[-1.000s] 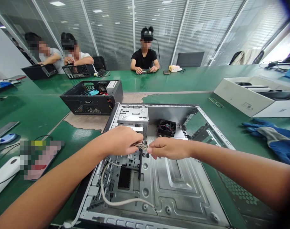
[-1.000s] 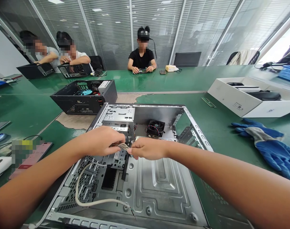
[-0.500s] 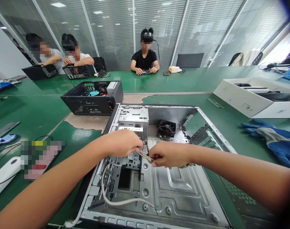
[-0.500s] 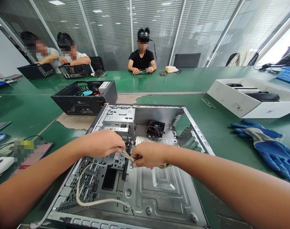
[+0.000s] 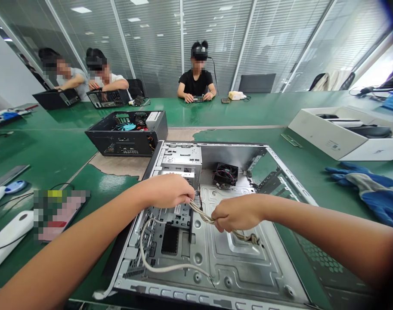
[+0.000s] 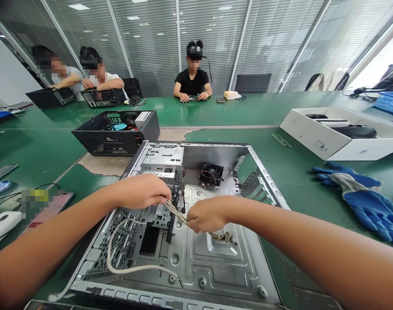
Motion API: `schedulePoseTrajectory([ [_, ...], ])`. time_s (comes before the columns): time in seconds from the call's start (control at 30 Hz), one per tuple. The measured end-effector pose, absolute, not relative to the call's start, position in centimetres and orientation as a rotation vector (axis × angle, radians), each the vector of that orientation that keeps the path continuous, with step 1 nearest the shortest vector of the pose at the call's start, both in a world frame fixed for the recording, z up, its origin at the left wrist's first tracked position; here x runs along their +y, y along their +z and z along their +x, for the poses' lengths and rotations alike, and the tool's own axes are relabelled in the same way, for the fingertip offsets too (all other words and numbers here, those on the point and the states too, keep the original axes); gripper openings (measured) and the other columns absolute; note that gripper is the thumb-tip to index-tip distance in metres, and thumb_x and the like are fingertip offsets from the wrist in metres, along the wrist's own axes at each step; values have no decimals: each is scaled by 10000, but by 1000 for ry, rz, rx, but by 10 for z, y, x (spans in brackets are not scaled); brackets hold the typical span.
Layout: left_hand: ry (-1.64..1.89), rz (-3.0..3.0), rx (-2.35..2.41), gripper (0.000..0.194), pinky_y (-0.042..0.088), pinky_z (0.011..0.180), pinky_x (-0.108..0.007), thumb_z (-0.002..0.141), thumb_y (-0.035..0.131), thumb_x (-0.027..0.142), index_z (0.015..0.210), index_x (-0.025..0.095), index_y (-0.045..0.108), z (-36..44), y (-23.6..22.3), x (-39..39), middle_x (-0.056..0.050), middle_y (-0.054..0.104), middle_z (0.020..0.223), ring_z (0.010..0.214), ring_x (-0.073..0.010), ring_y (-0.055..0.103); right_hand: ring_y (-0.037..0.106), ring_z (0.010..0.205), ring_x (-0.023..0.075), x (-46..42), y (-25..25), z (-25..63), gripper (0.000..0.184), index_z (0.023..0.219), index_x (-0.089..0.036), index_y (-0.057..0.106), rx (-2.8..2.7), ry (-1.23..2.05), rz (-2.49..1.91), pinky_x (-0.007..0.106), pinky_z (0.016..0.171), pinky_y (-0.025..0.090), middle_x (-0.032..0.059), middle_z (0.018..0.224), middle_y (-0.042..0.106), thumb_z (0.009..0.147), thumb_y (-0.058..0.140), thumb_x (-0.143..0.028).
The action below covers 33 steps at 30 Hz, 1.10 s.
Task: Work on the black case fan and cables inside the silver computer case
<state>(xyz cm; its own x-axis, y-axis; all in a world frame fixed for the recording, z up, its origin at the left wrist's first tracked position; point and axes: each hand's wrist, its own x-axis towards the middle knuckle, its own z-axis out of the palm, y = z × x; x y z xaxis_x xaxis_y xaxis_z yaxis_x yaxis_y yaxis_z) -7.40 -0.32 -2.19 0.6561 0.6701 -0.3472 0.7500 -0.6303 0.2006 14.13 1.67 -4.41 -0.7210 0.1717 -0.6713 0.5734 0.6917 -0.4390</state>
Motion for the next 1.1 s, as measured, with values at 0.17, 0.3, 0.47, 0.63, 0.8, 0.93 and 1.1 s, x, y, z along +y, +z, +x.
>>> schedulePoseTrajectory([
  [0.17,-339,2537,1144,183,401,731,-281,938,521,236,952,226,703,-73,-21,-4,-16,718,907,825,-165,599,593,689,165,25,-45,147,236,878,-152,686,2261,-923,615,278,625,404,48,781,682,898,471,-248],
  [0.3,-326,2515,1138,184,401,728,-282,937,523,250,963,221,704,-74,-21,-4,-20,720,909,828,-168,604,534,526,140,17,-50,146,241,788,-169,681,2327,-790,716,275,549,355,-7,581,575,887,561,-354],
  [0.47,-301,2506,1117,181,398,731,-281,929,529,258,959,223,705,-74,-23,-3,-21,720,884,835,-175,612,560,499,153,1,-48,134,254,772,-139,691,2238,-706,896,274,524,379,-1,527,564,863,649,-372],
  [0.63,-296,2498,1081,180,397,721,-277,924,526,248,933,223,704,-76,-23,-2,-8,711,849,782,-164,599,697,794,267,-14,-56,125,484,1085,-116,670,2236,-619,1115,299,575,425,136,951,717,750,785,-445],
  [0.8,-293,2507,1110,171,393,702,-273,923,539,261,945,233,706,-75,-24,-2,-4,715,865,780,-159,602,704,857,282,-12,-67,129,579,1181,-125,611,2307,-595,1148,298,622,436,141,1006,706,743,791,-459],
  [0.93,-378,2554,1147,128,397,699,-285,894,595,261,927,243,718,-69,-23,-4,-13,718,894,814,-171,608,690,832,257,-7,-59,132,483,1096,-150,655,2308,-643,954,290,603,430,114,957,711,756,759,-477],
  [1.1,-542,2644,1106,71,418,679,-297,829,659,250,881,240,707,-60,-24,-4,-33,702,875,788,-183,609,675,775,267,2,-40,141,433,970,-125,728,2184,-476,789,315,568,443,131,901,695,795,705,-520],
])
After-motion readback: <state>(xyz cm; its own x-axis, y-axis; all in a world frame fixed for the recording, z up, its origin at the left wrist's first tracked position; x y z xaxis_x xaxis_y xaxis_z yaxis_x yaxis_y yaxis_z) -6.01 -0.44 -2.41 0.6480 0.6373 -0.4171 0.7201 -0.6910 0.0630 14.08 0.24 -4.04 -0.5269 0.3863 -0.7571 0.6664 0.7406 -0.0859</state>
